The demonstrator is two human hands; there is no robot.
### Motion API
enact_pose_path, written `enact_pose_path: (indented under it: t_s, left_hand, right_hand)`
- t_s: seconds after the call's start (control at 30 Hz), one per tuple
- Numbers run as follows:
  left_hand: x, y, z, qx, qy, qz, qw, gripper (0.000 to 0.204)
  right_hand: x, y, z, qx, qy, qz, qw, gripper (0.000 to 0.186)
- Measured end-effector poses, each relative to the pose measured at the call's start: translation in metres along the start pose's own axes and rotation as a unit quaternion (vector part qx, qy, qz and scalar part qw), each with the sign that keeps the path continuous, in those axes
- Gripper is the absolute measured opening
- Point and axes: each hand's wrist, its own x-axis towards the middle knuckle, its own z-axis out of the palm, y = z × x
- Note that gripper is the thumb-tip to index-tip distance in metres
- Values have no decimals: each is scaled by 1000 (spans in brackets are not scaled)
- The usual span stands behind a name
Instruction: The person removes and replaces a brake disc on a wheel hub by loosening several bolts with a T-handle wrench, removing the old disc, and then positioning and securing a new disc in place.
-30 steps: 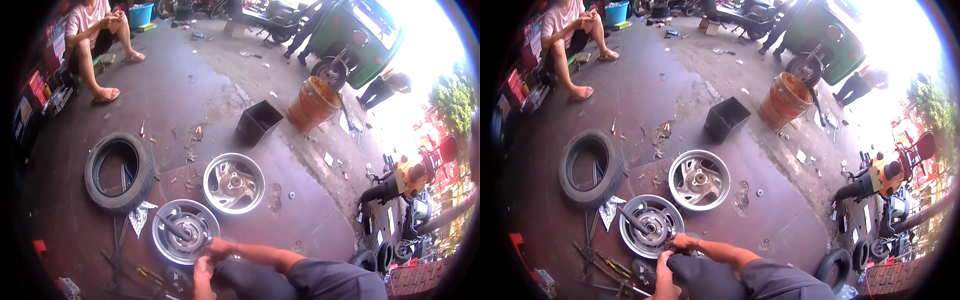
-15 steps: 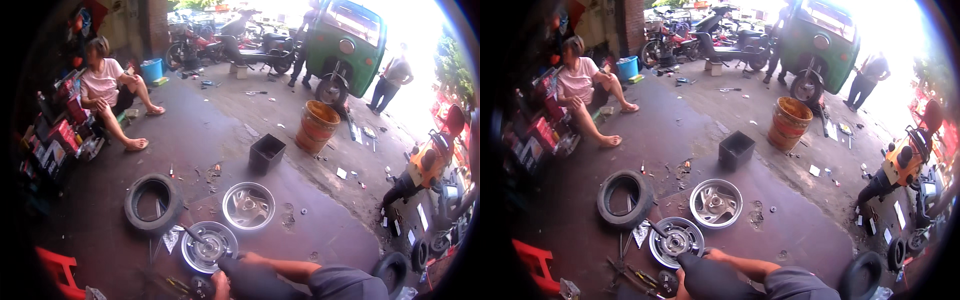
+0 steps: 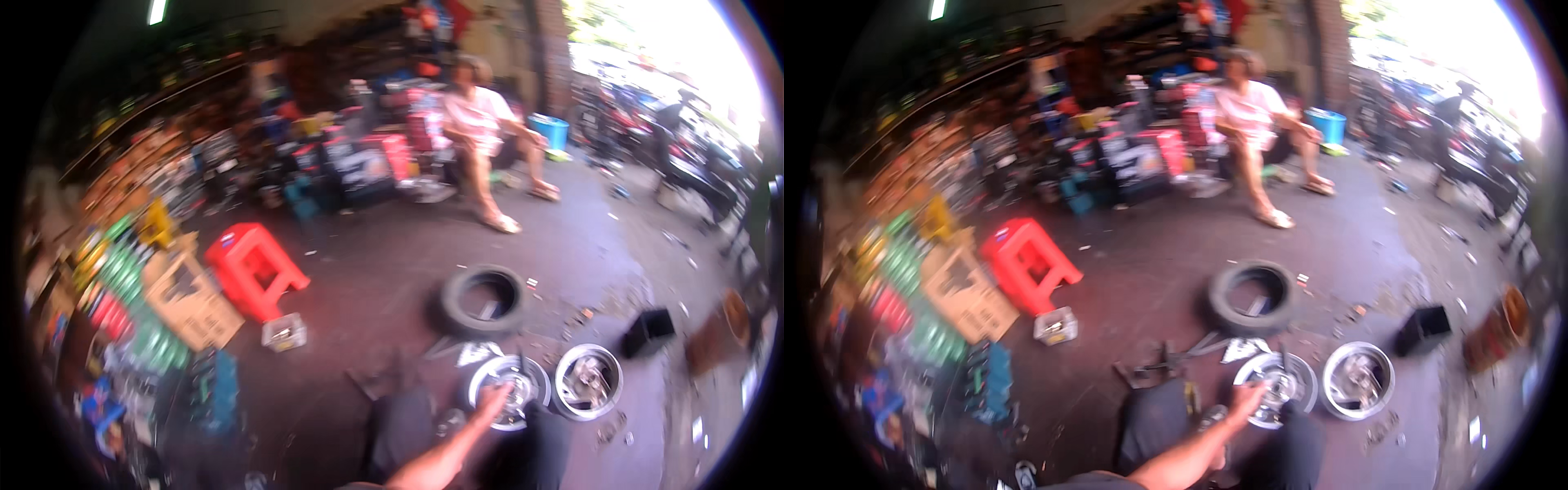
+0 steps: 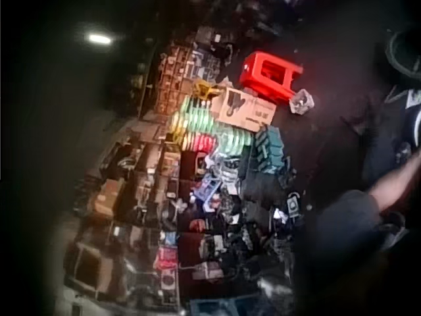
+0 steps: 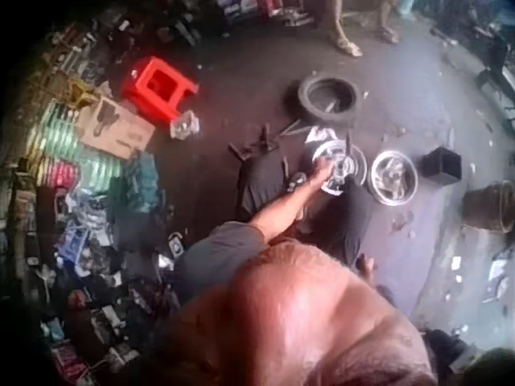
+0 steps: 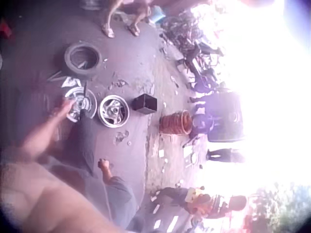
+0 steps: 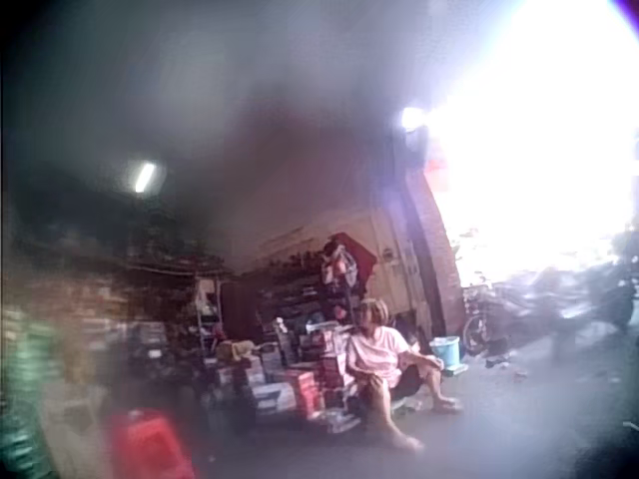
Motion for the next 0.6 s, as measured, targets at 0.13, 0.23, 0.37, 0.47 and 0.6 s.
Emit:
enact_pose_path:
  t_s: [0.13,0.23,0.37,0.47,0.6]
  left_hand:
    - [15,39,-4,47,-26,187,981,40]
    - [-14,119,-33,78,-16,203,976,23]
    - [-25,155,-79,36,22,255,966,15]
    - [-25,157,-107,47,43,233,970,14]
    - [-44,163,-108,83,26,183,979,13]
  right_hand:
    - [-3,-10,5,-58,-33,-77,995,23]
    - [0,-10,10,-87,-54,-102,990,24]
    - [23,-21,20,-123,-83,-139,979,26]
    - [46,-27,28,-124,-110,-178,970,27]
    - [83,-41,47,-411,3,-237,881,48]
